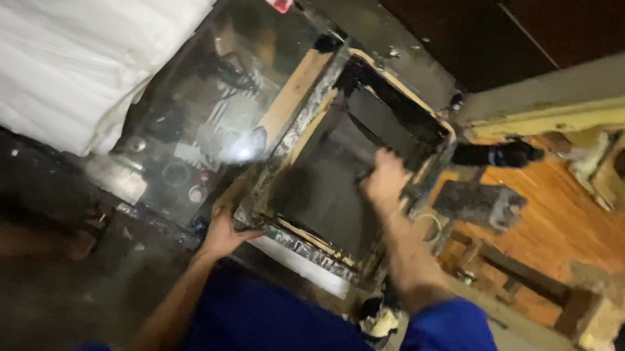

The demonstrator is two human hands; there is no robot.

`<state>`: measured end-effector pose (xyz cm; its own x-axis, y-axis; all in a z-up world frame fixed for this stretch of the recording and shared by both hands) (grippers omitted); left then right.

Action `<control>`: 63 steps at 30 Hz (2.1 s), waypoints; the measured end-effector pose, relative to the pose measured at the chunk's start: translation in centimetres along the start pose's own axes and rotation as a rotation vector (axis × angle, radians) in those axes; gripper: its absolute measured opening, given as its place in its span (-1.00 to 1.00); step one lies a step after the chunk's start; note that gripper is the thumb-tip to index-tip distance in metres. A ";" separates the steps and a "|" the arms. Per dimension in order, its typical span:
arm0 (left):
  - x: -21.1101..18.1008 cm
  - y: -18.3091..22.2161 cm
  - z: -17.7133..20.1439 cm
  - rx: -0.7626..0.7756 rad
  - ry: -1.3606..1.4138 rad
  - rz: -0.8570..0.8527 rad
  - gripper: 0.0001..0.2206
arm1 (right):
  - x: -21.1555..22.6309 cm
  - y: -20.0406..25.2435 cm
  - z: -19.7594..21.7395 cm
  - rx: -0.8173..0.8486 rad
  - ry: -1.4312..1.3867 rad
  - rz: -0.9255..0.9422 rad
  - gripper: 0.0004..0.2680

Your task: The person performs screen printing by placing sheets under a frame, lowering the screen, and using a squeegee to apply ink, then stacking the printed sheets.

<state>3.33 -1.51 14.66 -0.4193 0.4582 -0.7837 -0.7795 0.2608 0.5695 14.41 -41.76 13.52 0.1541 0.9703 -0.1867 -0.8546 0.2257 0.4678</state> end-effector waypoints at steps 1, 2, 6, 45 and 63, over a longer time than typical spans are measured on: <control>-5.8 3.6 2.8 0.040 0.054 -0.008 0.06 | 0.7 3.4 -1.4 0.086 -0.004 0.061 -0.42; -2.1 2.4 0.8 0.052 0.043 -0.023 0.06 | 1.5 7.1 -3.2 0.077 -0.013 0.042 -0.42; 5.5 -2.0 -1.9 0.045 0.005 0.026 -0.05 | 3.5 18.3 -6.9 -0.064 -0.134 0.026 -0.52; -4.5 3.5 8.2 0.056 0.353 -0.411 -0.49 | -1.2 23.4 12.6 -1.079 -0.431 0.293 -0.54; 15.4 -4.4 -5.9 0.096 1.468 0.304 -0.70 | 1.5 2.5 -4.8 -0.162 -0.044 0.054 -0.43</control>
<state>-2.41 -0.58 -1.38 -0.6811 -0.7173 -0.1468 -0.5711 0.3950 0.7196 10.12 -40.11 10.30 0.1242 0.9843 -0.1251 -0.9305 0.1593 0.3297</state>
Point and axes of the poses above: each hand's wrist, its own y-axis away from the middle knuckle, its own z-axis out of the back of the hand, x = y × z, the point moved 1 cm from there along -y, towards the middle knuckle, and after that the axes turned 11 degrees about x, right-handed, at the moved point
